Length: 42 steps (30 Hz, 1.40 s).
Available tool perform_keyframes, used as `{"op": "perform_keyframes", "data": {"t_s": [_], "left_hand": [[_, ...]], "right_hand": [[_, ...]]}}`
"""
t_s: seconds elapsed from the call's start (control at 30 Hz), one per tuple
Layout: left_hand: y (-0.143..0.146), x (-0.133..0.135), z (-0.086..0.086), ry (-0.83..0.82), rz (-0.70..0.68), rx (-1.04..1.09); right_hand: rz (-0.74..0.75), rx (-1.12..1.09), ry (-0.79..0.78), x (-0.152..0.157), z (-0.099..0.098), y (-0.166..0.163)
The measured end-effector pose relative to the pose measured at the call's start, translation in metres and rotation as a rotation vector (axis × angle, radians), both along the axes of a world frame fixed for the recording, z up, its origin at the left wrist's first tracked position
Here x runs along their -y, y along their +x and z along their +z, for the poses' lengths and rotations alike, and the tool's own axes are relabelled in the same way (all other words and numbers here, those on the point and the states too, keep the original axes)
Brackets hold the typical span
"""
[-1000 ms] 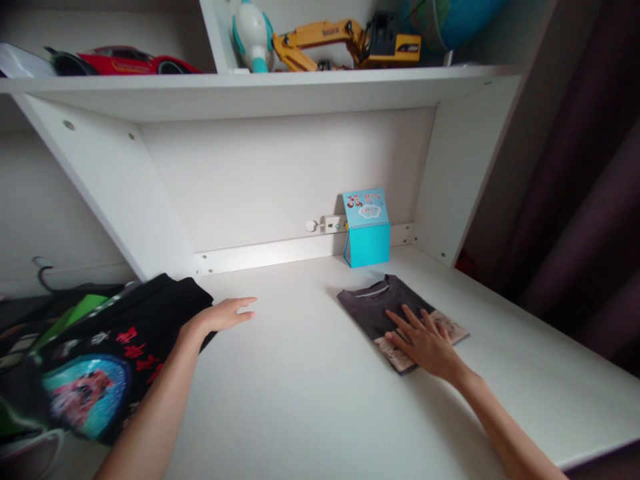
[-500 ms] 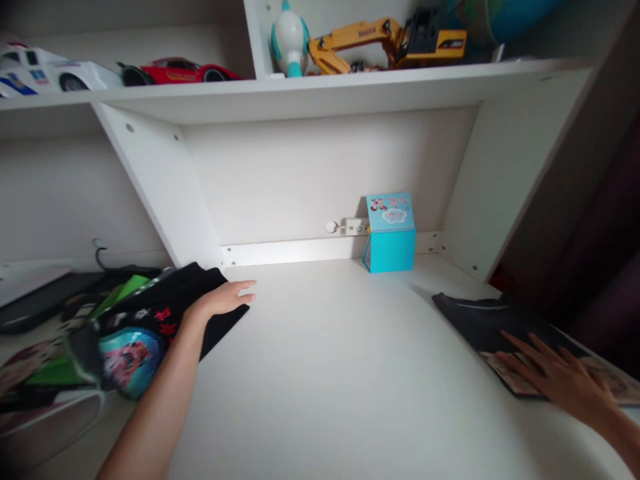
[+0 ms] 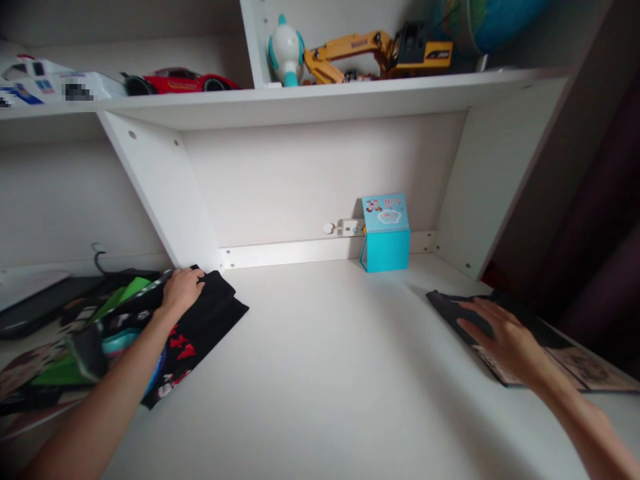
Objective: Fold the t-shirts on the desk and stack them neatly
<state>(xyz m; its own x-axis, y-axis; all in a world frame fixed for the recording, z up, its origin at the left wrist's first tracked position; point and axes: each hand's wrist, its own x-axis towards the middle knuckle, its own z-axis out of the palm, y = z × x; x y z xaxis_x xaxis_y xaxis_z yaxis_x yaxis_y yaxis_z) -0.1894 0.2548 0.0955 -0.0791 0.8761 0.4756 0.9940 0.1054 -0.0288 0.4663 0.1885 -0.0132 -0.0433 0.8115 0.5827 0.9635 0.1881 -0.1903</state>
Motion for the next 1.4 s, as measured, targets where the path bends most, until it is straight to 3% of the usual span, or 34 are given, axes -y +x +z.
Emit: {"op": "perform_keyframes", "data": {"t_s": [0.07,0.13,0.23,0.37,0.47,0.57,0.7,0.83,0.97,1.07,1.17,1.3,1.4], "left_hand": [[0.014,0.002,0.007,-0.016,-0.036,0.017],[0.042,0.015,0.020,0.000,-0.158,0.095],[0.112,0.064,0.040,0.023,-0.543,0.288],[0.206,0.147,0.052,-0.276,-1.026,0.318],[0.235,0.176,0.047,-0.408,-1.176,0.295],[0.234,0.173,0.040,-0.449,-1.165,0.351],[0.222,0.151,0.035,-0.480,-1.071,0.579],[0.223,0.126,0.030,-0.402,-0.962,0.930],[0.231,0.108,0.032,-0.399,-0.969,1.097],[0.227,0.103,0.049,-0.467,-1.055,0.982],[0.214,0.098,0.075,-0.457,-1.153,0.732],[0.199,0.091,0.111,-0.158,-1.033,0.481],[0.193,0.097,0.141,0.155,-0.937,0.372]], "right_hand": [[0.069,-0.007,-0.049,-0.003,0.010,-0.023],[0.150,-0.046,-0.059,-0.001,0.021,-0.054],[0.330,-0.154,-0.131,0.011,0.034,-0.116],[0.700,-0.357,-0.304,0.041,0.053,-0.208],[0.832,-0.443,-0.404,0.061,0.074,-0.246],[0.761,-0.576,-0.466,0.073,0.095,-0.247],[0.838,-0.741,-0.577,0.085,0.105,-0.224],[0.841,-0.934,-0.515,0.101,0.089,-0.222],[0.665,-0.723,-0.508,0.111,0.066,-0.246],[0.576,-0.622,-0.520,0.103,0.063,-0.252],[0.517,-0.616,-0.331,0.088,0.086,-0.238],[0.416,-0.479,-0.085,0.073,0.141,-0.213],[0.376,-0.197,-0.047,0.069,0.170,-0.197]]}}
